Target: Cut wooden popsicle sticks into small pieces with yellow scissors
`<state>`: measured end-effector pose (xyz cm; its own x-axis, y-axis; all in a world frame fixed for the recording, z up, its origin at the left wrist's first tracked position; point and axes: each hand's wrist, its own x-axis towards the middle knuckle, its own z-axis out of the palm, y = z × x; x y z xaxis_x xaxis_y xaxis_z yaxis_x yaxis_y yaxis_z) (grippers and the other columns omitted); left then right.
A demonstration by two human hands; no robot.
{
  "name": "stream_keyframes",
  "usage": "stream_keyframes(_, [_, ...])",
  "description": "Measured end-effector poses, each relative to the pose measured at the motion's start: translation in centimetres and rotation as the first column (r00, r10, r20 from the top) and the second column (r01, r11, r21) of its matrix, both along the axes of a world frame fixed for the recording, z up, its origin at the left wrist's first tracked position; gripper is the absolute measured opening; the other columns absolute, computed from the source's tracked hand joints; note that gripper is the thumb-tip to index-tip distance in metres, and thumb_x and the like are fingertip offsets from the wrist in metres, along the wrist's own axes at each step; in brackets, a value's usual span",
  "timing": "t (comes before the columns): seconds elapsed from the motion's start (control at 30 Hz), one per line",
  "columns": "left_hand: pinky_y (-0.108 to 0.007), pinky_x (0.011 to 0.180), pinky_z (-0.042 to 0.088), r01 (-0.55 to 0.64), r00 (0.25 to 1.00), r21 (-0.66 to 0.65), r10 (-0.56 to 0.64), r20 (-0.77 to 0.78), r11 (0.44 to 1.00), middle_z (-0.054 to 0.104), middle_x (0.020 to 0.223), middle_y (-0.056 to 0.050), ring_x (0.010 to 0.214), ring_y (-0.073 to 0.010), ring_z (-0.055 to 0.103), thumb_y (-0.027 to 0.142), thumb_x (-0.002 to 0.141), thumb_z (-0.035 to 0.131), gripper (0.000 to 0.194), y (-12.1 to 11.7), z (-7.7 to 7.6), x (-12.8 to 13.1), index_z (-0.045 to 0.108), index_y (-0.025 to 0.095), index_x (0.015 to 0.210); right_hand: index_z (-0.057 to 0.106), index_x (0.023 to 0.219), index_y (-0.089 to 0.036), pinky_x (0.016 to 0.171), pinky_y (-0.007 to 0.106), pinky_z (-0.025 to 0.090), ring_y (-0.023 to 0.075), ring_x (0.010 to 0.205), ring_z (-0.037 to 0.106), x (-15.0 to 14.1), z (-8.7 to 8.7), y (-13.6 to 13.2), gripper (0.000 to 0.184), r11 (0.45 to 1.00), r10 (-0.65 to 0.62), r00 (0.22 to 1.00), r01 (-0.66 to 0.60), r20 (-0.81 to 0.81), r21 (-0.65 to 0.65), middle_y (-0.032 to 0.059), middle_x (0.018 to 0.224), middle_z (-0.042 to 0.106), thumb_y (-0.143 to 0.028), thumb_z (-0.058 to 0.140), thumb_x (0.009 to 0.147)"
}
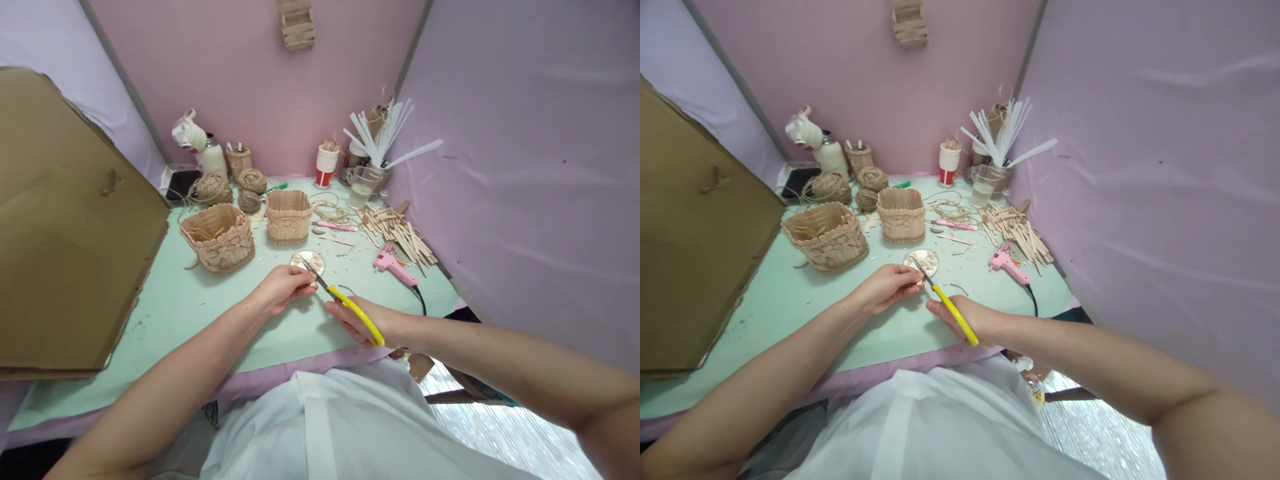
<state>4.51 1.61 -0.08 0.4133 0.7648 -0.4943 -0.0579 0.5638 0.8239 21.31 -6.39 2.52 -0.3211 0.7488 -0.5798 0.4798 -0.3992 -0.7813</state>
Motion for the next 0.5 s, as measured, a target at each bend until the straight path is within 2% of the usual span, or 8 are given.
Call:
stream_keyframes(0.2, [-0.009,0.050,0.048,0.090,0.996,-0.023,-0.090,0.021,0.996,0.064,0.059,-0.004,0.045,-0.0035,0.055,0.011,0.070,0.063,0.005,-0.1,0.3,-0.3,0.064,0.007,0.067,0.031,0.055,-0.021,0.032,0.020,0.014,0.0057,0.039,0.015,-0.1,0.5,0.2,0.051,0.993,-0.041,0.999,0.037,-0.034,-0.115,-0.0076,0.045,0.023,-0.068,0.041,0.073])
stream_keyframes(0.4, [-0.009,0.050,0.049,0.048,0.999,-0.077,-0.047,0.018,0.996,0.065,0.061,-0.006,0.046,-0.0039,0.056,0.010,0.069,0.064,0.004,0.2,0.2,-0.2,0.064,0.006,0.068,0.030,0.054,-0.022,0.030,0.021,0.014,0.0050,0.036,0.016,-0.3,0.0,0.9,0.051,0.987,-0.071,0.995,0.059,-0.071,-0.152,-0.0080,0.044,0.022,-0.065,0.053,0.067])
stream_keyframes(0.5, [-0.009,0.052,0.049,0.035,0.999,-0.088,-0.035,0.001,0.995,0.064,0.061,-0.006,0.048,-0.0038,0.057,0.010,0.069,0.063,0.004,0.1,0.2,-0.1,0.064,0.006,0.067,0.033,0.055,-0.022,0.030,0.020,0.015,0.0052,0.035,0.018,-0.5,0.0,1.2,0.051,0.978,-0.094,0.992,0.076,-0.084,-0.196,-0.0080,0.045,0.024,-0.068,0.051,0.067])
